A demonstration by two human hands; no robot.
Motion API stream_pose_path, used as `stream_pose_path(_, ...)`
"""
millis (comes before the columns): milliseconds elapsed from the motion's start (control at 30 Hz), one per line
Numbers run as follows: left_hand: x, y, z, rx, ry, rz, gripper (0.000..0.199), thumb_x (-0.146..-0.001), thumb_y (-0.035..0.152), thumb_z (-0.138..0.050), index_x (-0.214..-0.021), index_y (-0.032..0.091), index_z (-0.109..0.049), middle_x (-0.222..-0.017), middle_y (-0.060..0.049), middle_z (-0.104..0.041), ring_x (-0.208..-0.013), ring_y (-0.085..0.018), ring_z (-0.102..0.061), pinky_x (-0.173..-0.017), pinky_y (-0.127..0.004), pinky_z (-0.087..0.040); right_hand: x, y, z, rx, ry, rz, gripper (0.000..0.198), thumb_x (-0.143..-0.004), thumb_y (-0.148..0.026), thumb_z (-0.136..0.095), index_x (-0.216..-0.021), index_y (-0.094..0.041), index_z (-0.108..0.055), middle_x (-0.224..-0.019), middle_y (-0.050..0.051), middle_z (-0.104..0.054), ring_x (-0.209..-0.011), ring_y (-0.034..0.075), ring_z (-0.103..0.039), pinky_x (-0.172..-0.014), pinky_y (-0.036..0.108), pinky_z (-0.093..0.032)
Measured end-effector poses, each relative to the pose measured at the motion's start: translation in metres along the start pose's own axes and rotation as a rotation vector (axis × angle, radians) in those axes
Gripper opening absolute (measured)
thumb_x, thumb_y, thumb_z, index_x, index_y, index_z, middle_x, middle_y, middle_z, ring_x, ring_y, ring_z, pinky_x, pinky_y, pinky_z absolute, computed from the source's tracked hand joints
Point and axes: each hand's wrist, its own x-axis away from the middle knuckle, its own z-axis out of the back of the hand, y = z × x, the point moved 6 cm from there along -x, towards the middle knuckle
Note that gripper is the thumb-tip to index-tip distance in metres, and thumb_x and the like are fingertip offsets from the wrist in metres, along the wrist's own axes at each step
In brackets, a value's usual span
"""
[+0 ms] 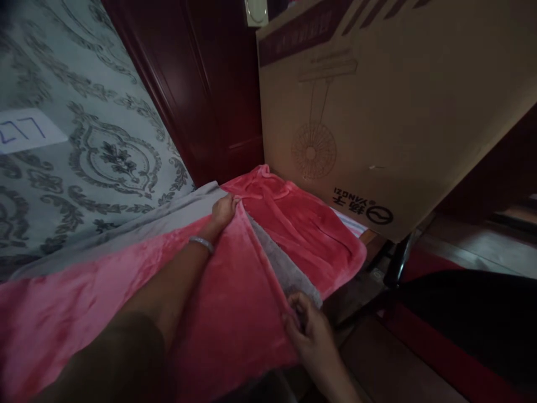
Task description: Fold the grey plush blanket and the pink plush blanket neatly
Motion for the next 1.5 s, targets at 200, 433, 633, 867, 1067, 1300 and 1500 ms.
stream_pose_path(200,-0.001,-0.010,-0.010,-0.009,-0.021,0.007,0.031,-0.103,0.037,-0.043,-0.115,0.022,-0.066,-0.115,-0.013,-0.074,-0.108,-0.024,-0.068,-0.088,-0.031,-0.046,0.001,0.007,0.002,0.047,0.009,0.064,0.024,-0.084,-0.045,-0.064,-0.078,-0.022,-0.062,-0.069,-0.001,-0.058,-0.063,0.015,-0.057,-0.058,0.024,-0.049)
stream_pose_path(433,0.000,-0.012,-0.003,-0.002,0.004,0.022,0.035,-0.105,0.039,-0.037,-0.115,0.023,-0.067,-0.113,-0.009,-0.075,-0.106,-0.022,-0.068,-0.085,-0.029,-0.046,0.002,0.017,0.002,0.056,0.001,0.029,0.039,-0.088,-0.051,-0.062,-0.116,-0.024,-0.064,-0.078,0.003,-0.066,-0.080,0.021,-0.069,-0.067,0.028,-0.057)
stream_pose_path(633,-0.013,-0.006,0.010,0.000,0.051,0.010,0.037,-0.105,0.041,-0.035,-0.122,0.027,-0.065,-0.120,-0.009,-0.073,-0.110,-0.026,-0.065,-0.089,-0.033,-0.044,0.014,0.027,0.011,0.106,-0.013,0.031,0.038,-0.092,-0.049,-0.059,-0.123,-0.028,-0.067,-0.124,0.010,-0.072,-0.116,0.025,-0.069,-0.095,0.033,-0.057)
stream_pose_path(867,-0.016,-0.002,-0.016,0.025,-0.061,-0.037,0.033,-0.102,0.039,-0.044,-0.114,0.024,-0.070,-0.117,-0.011,-0.074,-0.113,-0.026,-0.066,-0.093,-0.033,-0.045,0.009,0.032,0.018,0.109,-0.064,0.011,0.036,-0.092,-0.046,-0.062,-0.123,-0.030,-0.069,-0.130,0.007,-0.071,-0.122,0.025,-0.066,-0.101,0.033,-0.054)
stream_pose_path(1067,-0.021,-0.012,-0.004,0.079,-0.148,-0.081,0.035,-0.102,0.040,-0.045,-0.116,0.018,-0.068,-0.117,-0.012,-0.073,-0.105,-0.022,-0.067,-0.090,-0.029,-0.048,0.004,0.026,0.017,0.067,-0.011,-0.017,0.037,-0.086,-0.052,-0.067,-0.114,-0.028,-0.072,-0.120,0.007,-0.074,-0.110,0.025,-0.071,-0.091,0.030,-0.058)
stream_pose_path(1300,0.017,-0.089,0.035,0.023,-0.234,0.002,0.036,-0.098,0.039,-0.045,-0.094,0.016,-0.072,-0.098,-0.008,-0.077,-0.089,-0.021,-0.068,-0.081,-0.029,-0.051,0.006,0.029,0.015,-0.011,0.055,-0.129,0.053,-0.078,-0.062,-0.070,-0.117,-0.027,-0.068,-0.110,0.008,-0.076,-0.091,0.027,-0.074,-0.069,0.031,-0.062)
stream_pose_path(1500,0.048,-0.115,0.028,-0.069,-0.111,0.109,0.030,-0.100,0.035,-0.045,-0.110,0.018,-0.068,-0.116,-0.014,-0.074,-0.108,-0.025,-0.067,-0.089,-0.032,-0.047,0.011,0.028,0.015,0.152,0.128,-0.001,0.057,-0.074,-0.057,-0.072,-0.122,-0.027,-0.069,-0.129,0.009,-0.070,-0.118,0.031,-0.066,-0.096,0.039,-0.057)
